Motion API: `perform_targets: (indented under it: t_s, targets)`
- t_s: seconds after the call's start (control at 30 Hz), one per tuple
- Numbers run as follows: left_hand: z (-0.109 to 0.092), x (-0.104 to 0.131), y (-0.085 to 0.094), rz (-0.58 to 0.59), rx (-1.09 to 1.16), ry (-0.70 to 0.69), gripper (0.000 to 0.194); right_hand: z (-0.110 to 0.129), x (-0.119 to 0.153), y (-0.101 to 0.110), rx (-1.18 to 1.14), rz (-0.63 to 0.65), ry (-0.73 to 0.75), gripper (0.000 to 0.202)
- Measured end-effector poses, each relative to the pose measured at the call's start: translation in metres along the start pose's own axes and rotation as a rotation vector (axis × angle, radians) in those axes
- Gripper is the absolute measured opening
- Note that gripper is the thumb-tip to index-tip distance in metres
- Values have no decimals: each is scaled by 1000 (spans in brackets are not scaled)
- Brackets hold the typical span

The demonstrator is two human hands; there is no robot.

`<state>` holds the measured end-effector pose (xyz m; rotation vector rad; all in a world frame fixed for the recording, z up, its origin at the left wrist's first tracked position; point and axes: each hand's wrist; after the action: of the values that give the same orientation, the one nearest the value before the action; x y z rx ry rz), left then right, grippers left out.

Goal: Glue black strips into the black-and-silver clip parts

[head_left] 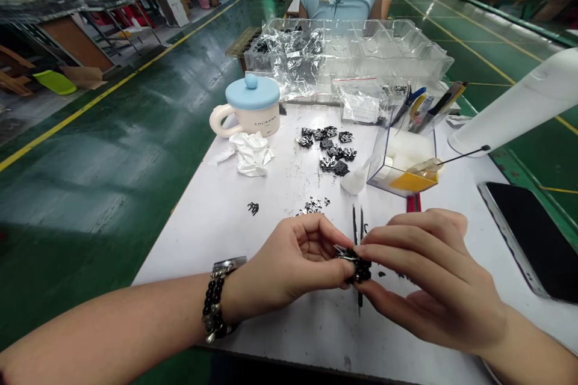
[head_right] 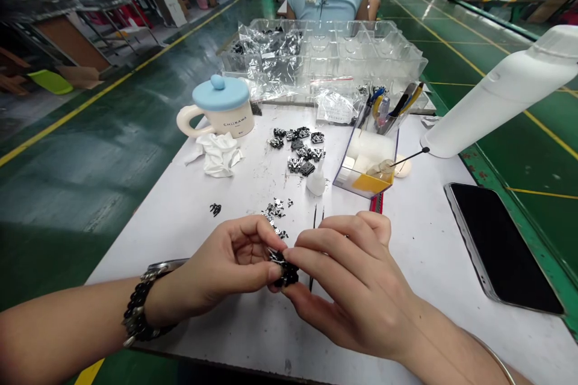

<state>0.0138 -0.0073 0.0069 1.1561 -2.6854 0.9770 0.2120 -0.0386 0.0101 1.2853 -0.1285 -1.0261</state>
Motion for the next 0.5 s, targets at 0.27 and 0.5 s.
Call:
perform_targets:
  t_s: [0.27,0.5]
  targets:
    - [0,-2,3,153,196,43,28,-10,-3,4,-206,62,-33,24]
    - [-2,-3,8,340,319,-27,21,-8,-4,-6,-585,48,-144,27]
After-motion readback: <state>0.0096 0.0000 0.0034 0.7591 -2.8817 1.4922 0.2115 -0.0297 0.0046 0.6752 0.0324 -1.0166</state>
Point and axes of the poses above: each hand's wrist, its own x-axis away from the middle knuckle, its own y-axis out of the back of the hand, z = x × y, and after that the axes turned 9 degrees about z, right-handed
